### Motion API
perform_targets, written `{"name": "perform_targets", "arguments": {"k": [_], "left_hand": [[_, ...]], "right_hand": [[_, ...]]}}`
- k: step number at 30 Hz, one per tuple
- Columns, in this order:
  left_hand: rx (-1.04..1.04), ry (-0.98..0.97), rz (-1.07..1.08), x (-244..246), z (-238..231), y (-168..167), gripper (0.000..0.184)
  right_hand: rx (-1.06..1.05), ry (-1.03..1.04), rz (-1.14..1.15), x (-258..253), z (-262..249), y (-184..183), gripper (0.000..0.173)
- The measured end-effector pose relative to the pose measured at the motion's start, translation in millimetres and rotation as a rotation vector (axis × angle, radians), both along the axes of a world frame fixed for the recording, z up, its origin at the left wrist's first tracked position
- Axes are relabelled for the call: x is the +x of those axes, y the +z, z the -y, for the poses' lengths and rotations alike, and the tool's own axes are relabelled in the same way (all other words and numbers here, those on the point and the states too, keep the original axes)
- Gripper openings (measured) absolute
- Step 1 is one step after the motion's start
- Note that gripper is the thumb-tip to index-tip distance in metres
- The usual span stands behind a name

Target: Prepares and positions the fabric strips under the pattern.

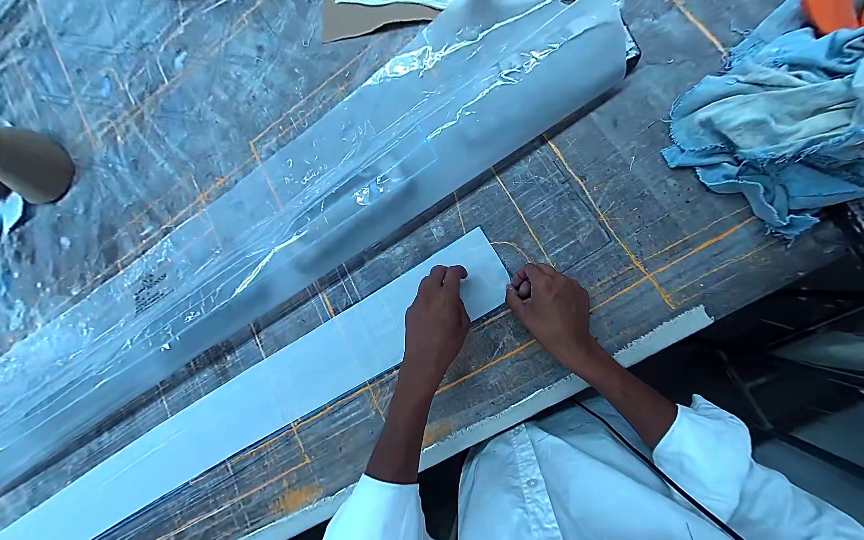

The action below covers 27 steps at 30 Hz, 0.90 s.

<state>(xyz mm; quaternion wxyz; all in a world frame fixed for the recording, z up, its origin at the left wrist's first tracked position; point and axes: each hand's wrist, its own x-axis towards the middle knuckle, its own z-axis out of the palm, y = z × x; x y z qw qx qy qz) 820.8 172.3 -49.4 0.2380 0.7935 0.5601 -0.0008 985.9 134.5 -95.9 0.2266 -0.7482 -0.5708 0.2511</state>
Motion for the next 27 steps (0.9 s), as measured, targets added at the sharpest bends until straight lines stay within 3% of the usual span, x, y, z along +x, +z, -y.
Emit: {"name": "perform_targets", "arguments": {"k": [3, 8, 12, 15, 18, 20, 24, 27], "left_hand": [[-0.058, -0.005, -0.034, -7, 4, 2, 0.03], [0.051, 0.141, -0.007, -77, 23, -5, 0.028], [0.032, 0.111, -0.04, -107, 45, -8, 0.015], [0.109, 0.235, 0.007, -120, 49, -9, 0.022], [0.042, 0.268, 0.02, -132, 58, -10, 0.019], [0.069, 0.225, 0.068, -151, 71, -6, 0.019], [0.147, 0.352, 0.055, -204, 73, -11, 0.027], [0.053, 0.25, 0.116, -227, 84, -5, 0.021]], "right_hand": [[0.003, 0.015, 0.002, 2, 0, 0, 0.014], [0.01, 0.025, 0.018, 1, -1, -3, 0.014], [0.047, 0.042, 0.023, 2, 2, 0, 0.012], [0.04, 0.054, 0.023, 4, 1, -3, 0.014], [0.039, 0.058, 0.027, 4, 2, -3, 0.016], [0.031, 0.05, 0.03, 2, 3, -3, 0.016], [0.061, 0.009, 0.082, -3, 5, -8, 0.022], [0.058, -0.025, 0.105, -5, 7, -11, 0.024]]}}
